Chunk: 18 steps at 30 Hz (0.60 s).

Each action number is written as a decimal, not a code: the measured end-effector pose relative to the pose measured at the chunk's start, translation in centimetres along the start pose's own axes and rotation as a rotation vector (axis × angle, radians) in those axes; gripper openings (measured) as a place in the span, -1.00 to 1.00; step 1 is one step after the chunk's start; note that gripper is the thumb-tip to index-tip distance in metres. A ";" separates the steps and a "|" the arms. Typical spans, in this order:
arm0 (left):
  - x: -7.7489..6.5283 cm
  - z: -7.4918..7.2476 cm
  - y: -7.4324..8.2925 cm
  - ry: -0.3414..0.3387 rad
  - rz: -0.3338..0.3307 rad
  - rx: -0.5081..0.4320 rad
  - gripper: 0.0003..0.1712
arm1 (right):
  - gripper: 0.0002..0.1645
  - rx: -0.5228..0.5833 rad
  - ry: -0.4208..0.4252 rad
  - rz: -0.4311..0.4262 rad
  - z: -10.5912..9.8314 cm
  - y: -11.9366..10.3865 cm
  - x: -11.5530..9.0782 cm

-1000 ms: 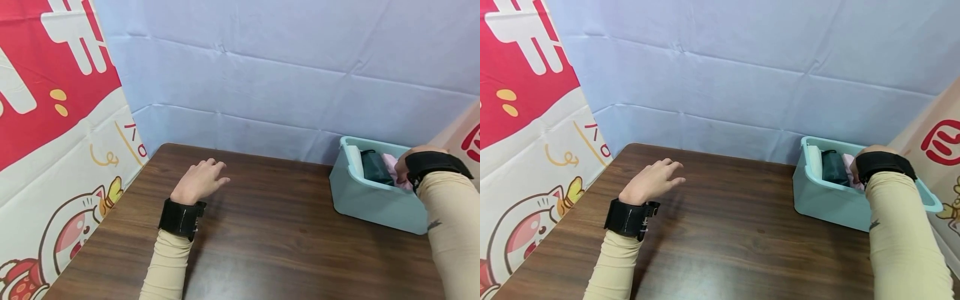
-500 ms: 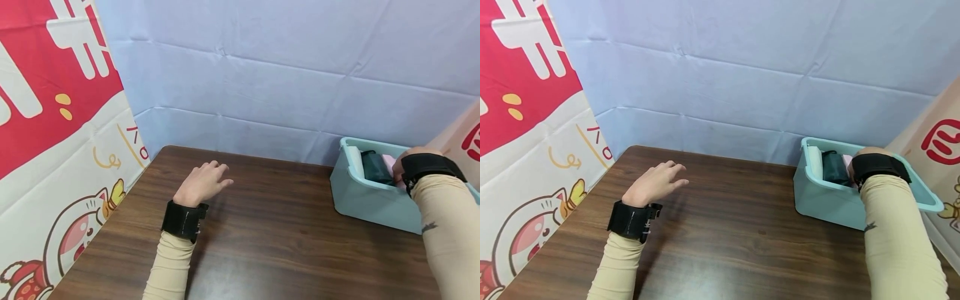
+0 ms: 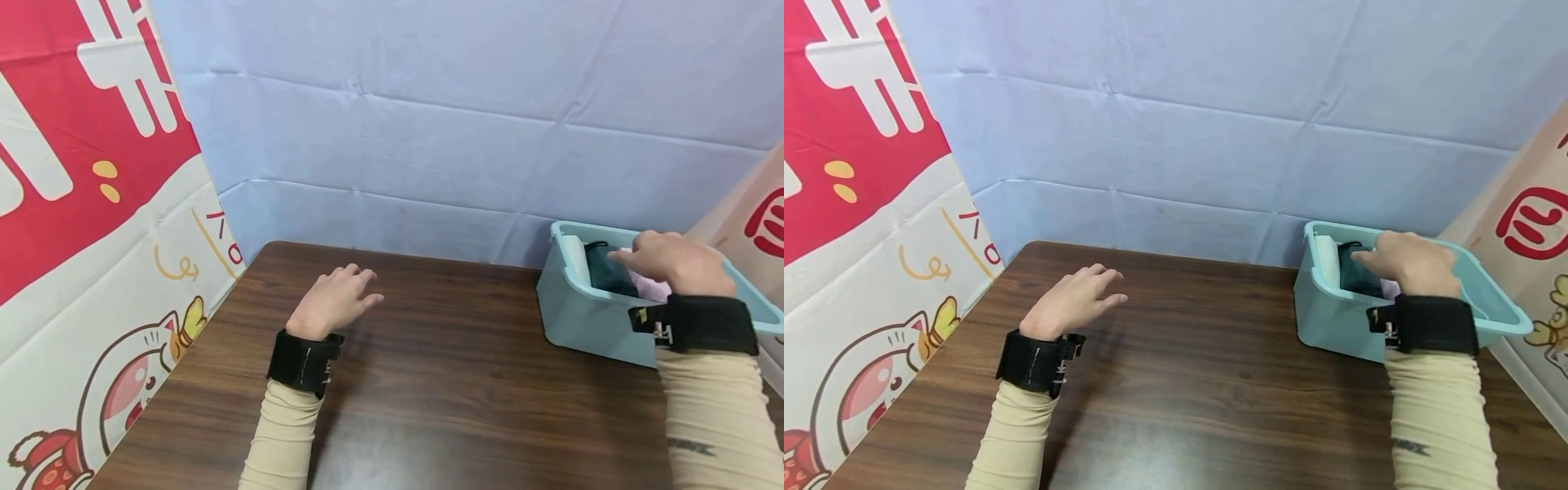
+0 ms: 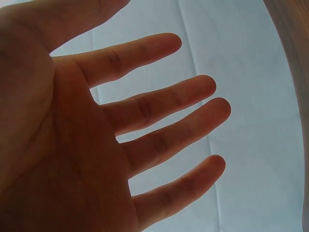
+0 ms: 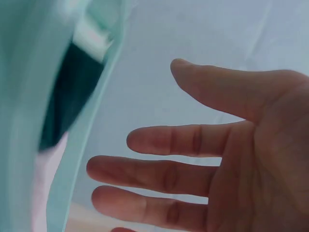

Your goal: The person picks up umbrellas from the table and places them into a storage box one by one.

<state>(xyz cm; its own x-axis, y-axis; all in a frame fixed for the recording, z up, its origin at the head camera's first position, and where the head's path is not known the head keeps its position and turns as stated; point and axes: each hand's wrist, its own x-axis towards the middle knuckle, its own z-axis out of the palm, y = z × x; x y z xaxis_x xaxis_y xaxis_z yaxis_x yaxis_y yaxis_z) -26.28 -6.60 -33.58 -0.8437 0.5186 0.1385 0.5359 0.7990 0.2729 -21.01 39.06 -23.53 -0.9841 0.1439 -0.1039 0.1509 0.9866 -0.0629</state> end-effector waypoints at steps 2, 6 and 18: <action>0.1 0.0 0.0 0.004 0.005 0.000 -0.47 | -0.40 0.006 0.033 -0.052 0.5 -0.7 -0.1; 0.2 0.1 -0.1 0.005 0.009 -0.006 -0.47 | -0.40 0.060 0.120 -0.084 1.9 -2.5 -1.0; 0.4 0.7 -0.2 0.033 0.040 0.001 -0.53 | -0.63 0.177 0.535 -0.248 6.2 -8.7 -3.5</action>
<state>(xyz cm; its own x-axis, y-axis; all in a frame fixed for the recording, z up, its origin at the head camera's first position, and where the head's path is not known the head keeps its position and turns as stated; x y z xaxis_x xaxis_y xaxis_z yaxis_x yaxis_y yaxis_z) -26.74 -6.35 -34.30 -0.8221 0.5399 0.1808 0.5694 0.7781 0.2654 -18.27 29.45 -28.78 -0.8953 -0.0244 0.4449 -0.1207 0.9744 -0.1895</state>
